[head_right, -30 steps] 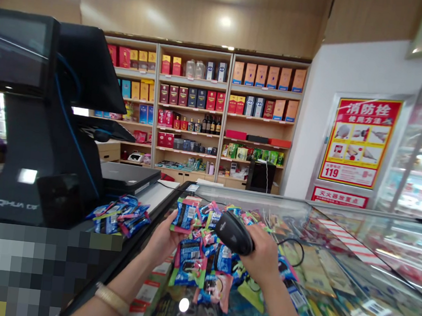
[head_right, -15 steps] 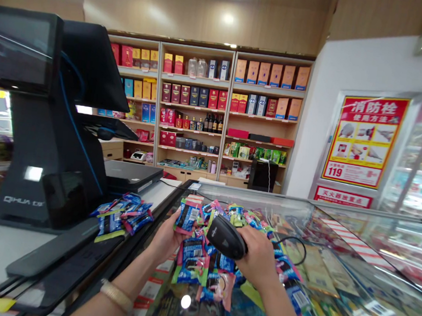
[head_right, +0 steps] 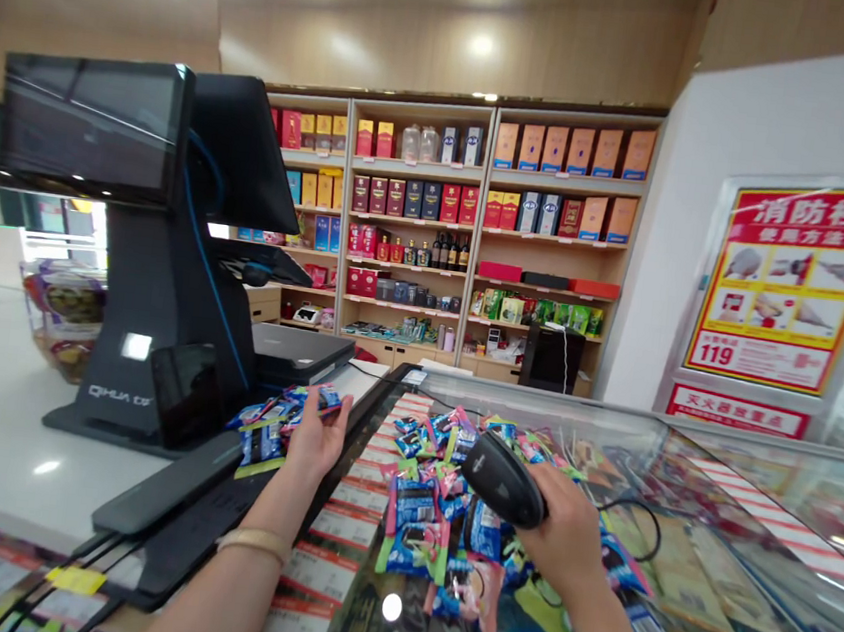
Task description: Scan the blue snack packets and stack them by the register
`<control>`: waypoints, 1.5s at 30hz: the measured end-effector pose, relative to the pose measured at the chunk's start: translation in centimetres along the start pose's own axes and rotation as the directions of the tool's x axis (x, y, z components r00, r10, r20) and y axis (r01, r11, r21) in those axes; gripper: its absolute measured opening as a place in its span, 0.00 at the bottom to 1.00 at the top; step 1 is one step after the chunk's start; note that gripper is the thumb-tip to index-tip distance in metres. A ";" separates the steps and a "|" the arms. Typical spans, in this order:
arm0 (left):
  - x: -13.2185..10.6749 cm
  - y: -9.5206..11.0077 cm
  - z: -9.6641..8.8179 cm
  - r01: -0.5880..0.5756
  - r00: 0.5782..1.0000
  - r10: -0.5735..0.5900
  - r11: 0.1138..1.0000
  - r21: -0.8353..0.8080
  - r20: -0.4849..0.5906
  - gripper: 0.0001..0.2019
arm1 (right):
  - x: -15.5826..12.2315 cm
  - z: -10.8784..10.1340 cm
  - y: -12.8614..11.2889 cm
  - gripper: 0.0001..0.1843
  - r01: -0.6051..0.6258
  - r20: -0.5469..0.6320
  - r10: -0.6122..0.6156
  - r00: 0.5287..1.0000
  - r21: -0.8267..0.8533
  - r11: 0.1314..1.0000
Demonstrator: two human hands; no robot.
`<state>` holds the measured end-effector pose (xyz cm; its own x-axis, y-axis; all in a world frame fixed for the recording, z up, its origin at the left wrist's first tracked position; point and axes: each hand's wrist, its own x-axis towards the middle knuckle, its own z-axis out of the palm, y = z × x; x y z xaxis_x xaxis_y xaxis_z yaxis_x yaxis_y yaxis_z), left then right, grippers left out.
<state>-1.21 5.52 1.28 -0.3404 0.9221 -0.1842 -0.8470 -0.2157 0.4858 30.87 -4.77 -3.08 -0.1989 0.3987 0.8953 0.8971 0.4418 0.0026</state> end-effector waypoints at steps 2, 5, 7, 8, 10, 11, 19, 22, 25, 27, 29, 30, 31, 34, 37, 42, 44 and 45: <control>0.6 0.5 -0.2 -0.004 1.000 0.004 1.000 -0.003 -0.009 0.06 | -0.1 0.0 0.3 0.10 0.021 -0.015 -0.022 1.000 -0.018 1.000; 0.8 0.2 -0.6 0.033 0.999 -0.033 0.999 0.025 0.014 0.07 | -0.2 0.0 0.6 0.12 0.083 -0.047 -0.085 0.995 -0.044 0.996; 0.4 -0.5 -0.8 0.051 0.998 -0.053 0.997 0.054 0.039 0.07 | -0.1 -0.1 0.8 0.11 0.103 -0.059 -0.107 0.993 -0.054 0.993; 0.2 -0.9 -0.8 0.056 0.997 -0.059 0.996 0.065 0.050 0.06 | -0.2 -0.1 0.9 0.11 0.103 -0.060 -0.106 0.993 -0.060 0.993; -0.5 -1.7 -1.0 0.040 0.994 -0.052 0.991 0.125 0.095 0.09 | -0.4 0.0 1.3 0.12 0.086 -0.053 -0.090 0.994 -0.075 0.993; -0.8 -2.1 -1.0 0.012 0.990 -0.038 0.982 0.187 0.136 0.11 | -0.6 0.0 1.6 0.12 0.074 -0.052 -0.079 0.996 -0.087 0.993; -3.0 -4.0 -1.5 -0.520 0.786 -0.118 0.404 0.752 0.607 0.14 | -1.5 0.0 3.8 0.17 -0.047 -0.078 0.033 0.996 -0.177 0.983; -3.3 -4.2 -2.1 -0.649 0.736 -0.251 -0.001 0.760 0.628 0.16 | -1.2 -0.4 3.7 0.15 -0.082 -0.067 0.072 0.995 -0.162 0.983; -3.6 -4.3 -2.8 -0.697 0.707 -0.376 -0.223 0.682 0.599 0.21 | -0.8 -0.7 3.1 0.14 -0.112 -0.034 0.108 0.994 -0.140 0.984; -3.9 -4.4 -3.0 -0.731 0.675 -0.419 -0.268 0.628 0.607 0.23 | -0.6 -0.7 2.7 0.14 -0.118 -0.019 0.116 0.993 -0.132 0.984; -4.3 -4.6 -3.0 -0.770 0.636 -0.425 -0.286 0.571 0.644 0.24 | -0.6 -0.6 2.4 0.14 -0.116 -0.005 0.116 0.993 -0.121 0.986; -4.6 -4.7 -2.9 -0.785 0.618 -0.426 -0.297 0.544 0.660 0.24 | -0.6 -0.6 2.4 0.14 -0.113 -0.001 0.114 0.993 -0.114 0.987; -4.9 -4.8 -2.9 -0.796 0.605 -0.425 -0.307 0.522 0.673 0.24 | -0.7 -0.5 2.5 0.14 -0.111 -0.001 0.111 0.994 -0.109 0.988; -5.7 -5.3 -2.7 -0.801 0.598 -0.416 -0.325 0.503 0.685 0.23 | -1.1 -0.1 3.0 0.16 -0.112 -0.017 0.111 0.994 -0.107 0.988; -6.0 -5.7 -2.7 -0.784 0.621 -0.405 -0.313 0.536 0.671 0.21 | -1.5 0.2 3.6 0.18 -0.105 -0.020 0.103 0.994 -0.115 0.988; -6.1 -6.0 -2.7 -0.747 0.660 -0.380 -0.241 0.619 0.648 0.19 | -1.9 0.4 3.9 0.19 -0.083 -0.014 0.082 0.997 -0.141 0.987; -6.2 -6.0 -2.6 -0.754 0.652 -0.374 -0.227 0.616 0.660 0.18 | -2.0 0.4 4.0 0.21 -0.084 -0.019 0.083 0.996 -0.146 0.986; -6.2 -6.0 -2.6 -0.762 0.643 -0.371 -0.221 0.609 0.670 0.17 | -2.1 0.4 4.0 0.21 -0.083 -0.018 0.081 0.997 -0.147 0.986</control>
<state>4.92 0.22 -2.71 0.3693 0.8881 0.2737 0.6947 -0.4594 0.5534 34.71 -3.45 -5.11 -0.1185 0.4183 0.9005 0.9588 0.2840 -0.0058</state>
